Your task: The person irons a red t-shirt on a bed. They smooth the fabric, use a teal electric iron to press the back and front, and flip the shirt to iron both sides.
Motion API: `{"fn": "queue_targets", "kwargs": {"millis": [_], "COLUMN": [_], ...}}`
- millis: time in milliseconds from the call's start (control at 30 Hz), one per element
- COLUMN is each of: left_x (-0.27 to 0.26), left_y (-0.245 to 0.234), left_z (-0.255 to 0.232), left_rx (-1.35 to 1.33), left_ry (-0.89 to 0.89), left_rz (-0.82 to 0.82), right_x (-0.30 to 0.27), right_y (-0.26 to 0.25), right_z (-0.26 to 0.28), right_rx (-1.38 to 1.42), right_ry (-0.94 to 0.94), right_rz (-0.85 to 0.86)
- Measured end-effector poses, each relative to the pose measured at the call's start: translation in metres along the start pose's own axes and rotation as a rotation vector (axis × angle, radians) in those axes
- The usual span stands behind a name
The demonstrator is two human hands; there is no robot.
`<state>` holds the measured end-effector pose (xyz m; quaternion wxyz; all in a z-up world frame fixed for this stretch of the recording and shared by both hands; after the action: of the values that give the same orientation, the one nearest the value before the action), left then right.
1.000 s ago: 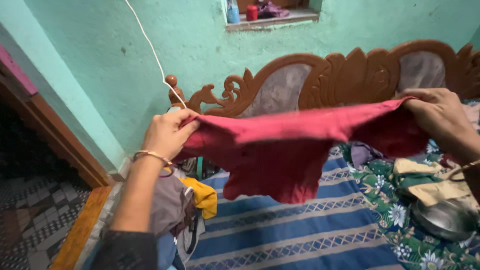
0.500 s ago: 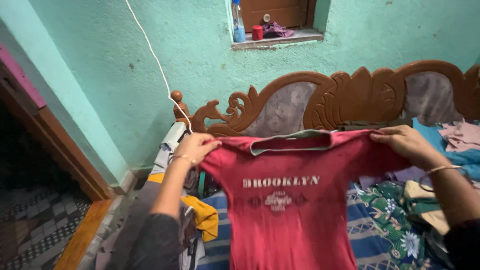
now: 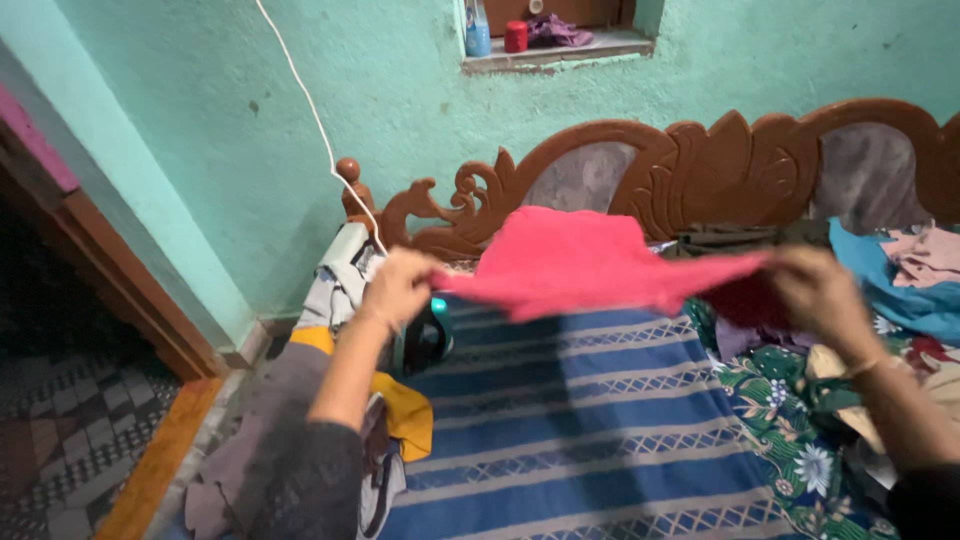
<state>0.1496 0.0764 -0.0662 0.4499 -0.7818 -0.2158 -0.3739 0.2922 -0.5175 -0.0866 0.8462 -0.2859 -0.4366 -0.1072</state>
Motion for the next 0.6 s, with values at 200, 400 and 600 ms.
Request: {"fn": "queue_targets", "kwargs": {"millis": [200, 400, 600], "left_x": [-0.218, -0.338, -0.352], "left_y": [0.078, 0.099, 0.068], "left_z": [0.017, 0.015, 0.009], "left_rx": [-0.019, 0.035, -0.101], "left_ry": [-0.084, -0.224, -0.306], "left_rz": [0.120, 0.176, 0.158], "right_x": [-0.185, -0.273, -0.277], "right_y": [0.058, 0.050, 0.018], "right_z": [-0.032, -0.002, -0.013], "right_rx": [-0.154, -0.237, -0.261], "right_ry": [0.095, 0.002, -0.191], "right_rz": [0.261, 0.379, 0.437]}}
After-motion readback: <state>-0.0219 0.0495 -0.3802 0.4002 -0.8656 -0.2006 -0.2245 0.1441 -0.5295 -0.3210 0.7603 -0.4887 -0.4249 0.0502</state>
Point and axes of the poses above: each hand's wrist, its own x-axis towards the middle knuckle, its own y-axis out of the palm, z = x × y, the point moved 3 cm from there along x, towards the middle knuckle, and after that the axes turned 13 degrees about -z, right-handed, at the moved point
